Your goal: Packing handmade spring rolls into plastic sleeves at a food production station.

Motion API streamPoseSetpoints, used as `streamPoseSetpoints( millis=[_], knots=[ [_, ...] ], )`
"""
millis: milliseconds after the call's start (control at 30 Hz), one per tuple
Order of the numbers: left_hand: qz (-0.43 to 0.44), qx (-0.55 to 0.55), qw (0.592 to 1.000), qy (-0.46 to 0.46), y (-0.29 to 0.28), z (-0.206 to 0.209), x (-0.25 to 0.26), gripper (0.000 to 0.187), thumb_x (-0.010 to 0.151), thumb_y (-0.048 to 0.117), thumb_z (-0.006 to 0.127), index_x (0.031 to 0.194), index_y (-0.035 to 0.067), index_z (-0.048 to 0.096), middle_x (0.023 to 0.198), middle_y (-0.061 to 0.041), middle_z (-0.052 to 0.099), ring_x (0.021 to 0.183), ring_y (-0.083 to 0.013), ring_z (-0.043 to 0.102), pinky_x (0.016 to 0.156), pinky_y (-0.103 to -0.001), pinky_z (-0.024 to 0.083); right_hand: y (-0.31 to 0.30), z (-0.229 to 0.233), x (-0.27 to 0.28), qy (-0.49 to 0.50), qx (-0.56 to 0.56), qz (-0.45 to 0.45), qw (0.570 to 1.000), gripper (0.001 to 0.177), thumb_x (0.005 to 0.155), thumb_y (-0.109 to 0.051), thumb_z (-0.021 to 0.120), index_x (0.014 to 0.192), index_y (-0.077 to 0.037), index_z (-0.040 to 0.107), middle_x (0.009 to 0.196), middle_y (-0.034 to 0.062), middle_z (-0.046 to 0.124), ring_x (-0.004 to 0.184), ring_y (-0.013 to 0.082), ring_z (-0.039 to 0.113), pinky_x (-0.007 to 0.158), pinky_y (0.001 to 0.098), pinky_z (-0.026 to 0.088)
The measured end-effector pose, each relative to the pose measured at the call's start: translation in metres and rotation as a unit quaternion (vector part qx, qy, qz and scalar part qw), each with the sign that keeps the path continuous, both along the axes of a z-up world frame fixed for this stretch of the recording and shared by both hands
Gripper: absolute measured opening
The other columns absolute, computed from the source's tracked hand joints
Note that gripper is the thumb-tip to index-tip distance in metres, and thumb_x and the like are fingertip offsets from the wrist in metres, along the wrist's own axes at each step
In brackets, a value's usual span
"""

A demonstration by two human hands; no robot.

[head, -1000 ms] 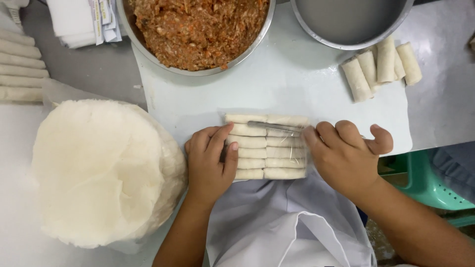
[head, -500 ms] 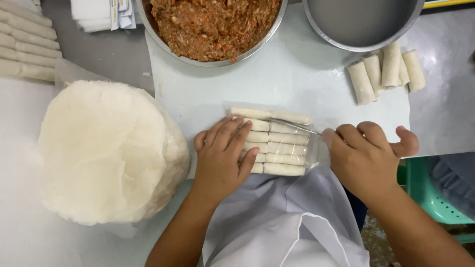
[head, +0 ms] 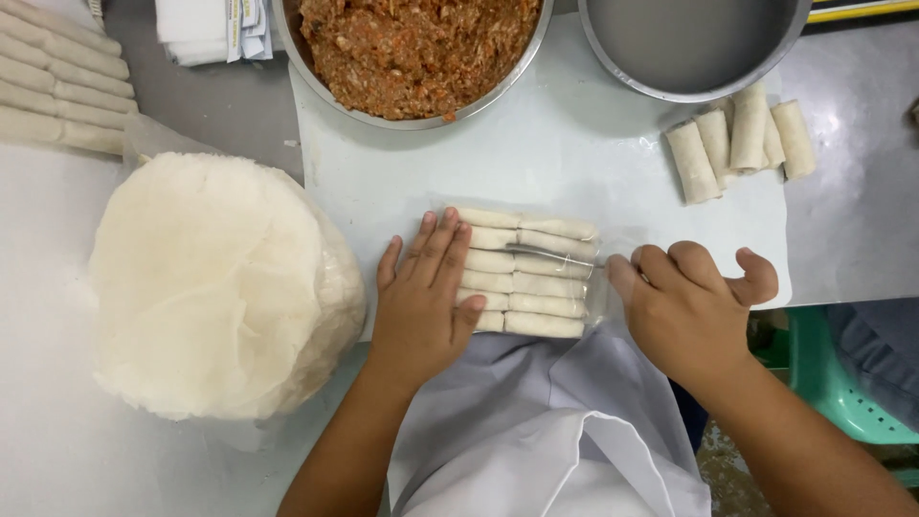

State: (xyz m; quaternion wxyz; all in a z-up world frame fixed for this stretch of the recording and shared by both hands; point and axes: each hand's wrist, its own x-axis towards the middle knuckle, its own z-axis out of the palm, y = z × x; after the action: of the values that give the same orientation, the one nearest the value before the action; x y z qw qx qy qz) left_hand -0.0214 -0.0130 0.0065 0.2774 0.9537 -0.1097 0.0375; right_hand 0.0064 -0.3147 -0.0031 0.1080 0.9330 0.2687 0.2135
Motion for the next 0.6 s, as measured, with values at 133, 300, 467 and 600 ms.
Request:
streamPoseSetpoints(
  millis=[133,300,467,600],
  knots=[
    [-0.012,0.182,0.983,-0.03,-0.016,0.003,-0.004,0.087,0.101,0.068,0.012,0.162,0.007,0.03,0.17,-0.01,0.028,0.158,-0.0279,0.026,0.126,-0.056,0.014,0.001,0.01,0.0,-0.048,0.007,0.004,0.999,0.03,0.082,-0.001,0.049,0.089,-0.03,0.055,0.083,-0.0079,0.036,0.09,0.0111,0.048,0.109,0.0417,0.01],
    [-0.04,0.199,0.979,-0.033,-0.036,0.005,-0.002,0.094,0.098,0.074,0.016,0.161,0.006,0.032,0.169,-0.011,0.029,0.158,-0.0269,0.026,0.125,-0.056,0.021,-0.016,0.028,-0.008,-0.06,0.011,0.013,0.998,0.032,0.087,-0.005,0.058,0.087,-0.036,0.061,0.084,-0.0146,0.051,0.096,0.0105,0.06,0.108,0.044,0.015],
    [-0.068,0.208,0.975,-0.035,-0.033,-0.002,0.022,0.088,0.101,0.07,0.018,0.163,0.009,0.027,0.171,-0.01,0.026,0.159,-0.0258,0.023,0.127,-0.054,0.015,-0.052,0.024,-0.026,-0.036,-0.005,-0.007,0.999,0.035,0.099,-0.009,0.078,0.087,-0.039,0.064,0.086,-0.0186,0.062,0.099,0.016,0.063,0.113,0.0449,0.016],
    [-0.078,0.211,0.974,0.032,-0.062,-0.002,0.018,0.101,0.098,0.077,0.02,0.162,0.001,0.015,0.171,-0.018,0.011,0.16,-0.0322,0.01,0.127,-0.055,0.009,-0.078,0.017,-0.045,-0.009,0.013,-0.041,0.999,0.04,0.097,-0.004,0.079,0.085,-0.039,0.065,0.084,-0.0185,0.061,0.099,0.0163,0.062,0.114,0.0458,0.017]
  ],
)
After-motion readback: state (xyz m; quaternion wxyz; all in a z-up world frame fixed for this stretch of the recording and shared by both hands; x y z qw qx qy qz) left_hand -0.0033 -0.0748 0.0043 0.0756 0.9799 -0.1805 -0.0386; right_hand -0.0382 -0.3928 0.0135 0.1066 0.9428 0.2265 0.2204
